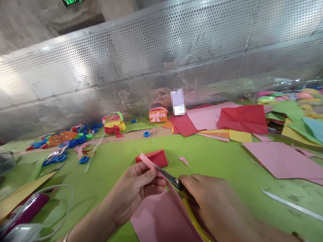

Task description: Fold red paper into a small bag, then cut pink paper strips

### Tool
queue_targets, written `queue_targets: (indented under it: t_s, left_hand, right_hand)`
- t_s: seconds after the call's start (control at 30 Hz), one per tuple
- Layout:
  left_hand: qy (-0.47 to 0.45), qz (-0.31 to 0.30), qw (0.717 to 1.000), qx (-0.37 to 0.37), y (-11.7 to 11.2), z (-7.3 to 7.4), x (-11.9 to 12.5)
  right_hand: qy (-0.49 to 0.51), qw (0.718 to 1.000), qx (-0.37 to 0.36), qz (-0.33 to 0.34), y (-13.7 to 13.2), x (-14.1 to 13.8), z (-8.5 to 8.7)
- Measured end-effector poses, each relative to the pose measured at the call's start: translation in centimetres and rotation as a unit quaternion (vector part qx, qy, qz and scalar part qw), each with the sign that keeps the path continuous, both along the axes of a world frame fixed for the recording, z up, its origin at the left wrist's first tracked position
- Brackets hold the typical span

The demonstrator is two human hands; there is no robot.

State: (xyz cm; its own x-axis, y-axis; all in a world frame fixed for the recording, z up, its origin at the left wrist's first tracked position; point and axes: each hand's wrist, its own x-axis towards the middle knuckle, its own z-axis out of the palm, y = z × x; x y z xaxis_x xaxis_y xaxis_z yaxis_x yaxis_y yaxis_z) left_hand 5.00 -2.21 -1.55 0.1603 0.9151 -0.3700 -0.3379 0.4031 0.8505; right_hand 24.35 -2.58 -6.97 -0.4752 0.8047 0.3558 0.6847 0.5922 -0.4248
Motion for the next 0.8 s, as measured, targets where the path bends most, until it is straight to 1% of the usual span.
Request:
queue_targets:
  t_s: [0.2, 0.4, 0.57, 0.8]
  left_hand:
    - [0.000, -0.007, 1.000, 0.002, -0.02, -0.22, 0.02]
    - [0.007, -0.036, 0.999, 0.002, -0.38, -0.35, 0.26]
    - [0.014, -0.042, 0.999, 0.002, -0.44, -0.29, 0.30]
    - [0.013, -0.036, 0.999, -0.008, -0.41, -0.31, 0.22]
  right_hand:
    - [0.001, 1.000, 0.005, -0.005, -0.05, 0.02, -0.19]
    - [0.001, 1.000, 0.001, -0.002, 0.01, -0.16, 0.15]
    - [0.002, 1.000, -0.003, -0.004, 0.01, -0.12, 0.29]
    - [0.013, 1.000, 0.021, -0.013, 0.01, -0.18, 0.15]
